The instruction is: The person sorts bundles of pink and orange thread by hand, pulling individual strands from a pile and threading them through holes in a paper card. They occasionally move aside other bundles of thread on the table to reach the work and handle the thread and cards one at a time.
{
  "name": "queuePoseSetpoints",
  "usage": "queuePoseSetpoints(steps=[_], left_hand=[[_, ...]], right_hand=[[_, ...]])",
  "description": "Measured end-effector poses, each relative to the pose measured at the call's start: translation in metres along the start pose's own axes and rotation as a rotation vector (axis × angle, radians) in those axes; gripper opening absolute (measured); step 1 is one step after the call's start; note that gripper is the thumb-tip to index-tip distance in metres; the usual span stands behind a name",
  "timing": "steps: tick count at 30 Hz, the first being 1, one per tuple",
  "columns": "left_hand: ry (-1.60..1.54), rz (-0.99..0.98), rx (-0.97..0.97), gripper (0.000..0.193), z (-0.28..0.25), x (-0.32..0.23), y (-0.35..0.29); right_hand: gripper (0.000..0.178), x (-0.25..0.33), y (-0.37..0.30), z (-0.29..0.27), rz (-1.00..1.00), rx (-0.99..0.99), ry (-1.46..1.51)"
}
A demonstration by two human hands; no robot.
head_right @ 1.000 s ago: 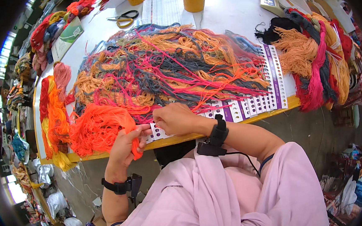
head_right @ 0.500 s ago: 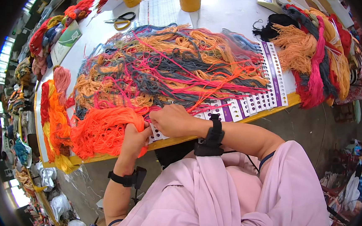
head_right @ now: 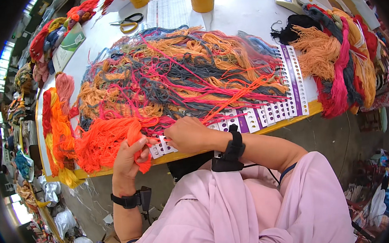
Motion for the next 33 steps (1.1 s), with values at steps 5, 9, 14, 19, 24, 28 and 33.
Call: queuePoseSetpoints(steps=[5,9,14,19,24,28,33], left_hand=[[0.286,0.006,-0.025,0.016,0.025,0.012,0.006],[0.161,0.105,-0.199,0.009,-0.068,-0.030,0.010],[-0.220,0.522,-0.421,0.013,-0.300,-0.140,-0.060],[0.153,0.485,-0.387,0.026,-0.096,-0.139,-0.043],[-0.379,0.163,0.146,0.046,0.009,0.002,0.022],[-0.564,0.149,0.288,0.053,0.025,0.007,0.018],[-0.522,0.167,0.280,0.053,0.030,0.004,0.013]], right_hand=[[0.023,-0.023,0.004,0.003,0.102,-0.038,0.338],[0.022,-0.016,0.001,0.000,0.054,0.014,0.109],[0.024,0.000,0.010,0.005,-0.013,0.096,0.024],[0.023,-0.021,0.000,-0.001,0.104,0.082,0.179],[0.009,-0.031,0.001,-0.008,0.214,-0.188,0.544],[0.011,-0.019,0.010,-0.009,0.100,-0.266,0.552],[0.012,0.000,0.033,0.019,0.042,-0.214,0.662]])
Point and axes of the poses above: each hand's wrist, its own y-axis towards the middle knuckle, its own z-axis out of the palm, x = y × z, the point moved 9 cm from there along y, towards the middle knuckle, and after that the axes turned 11 degrees about -z, right-handed, at the moved point
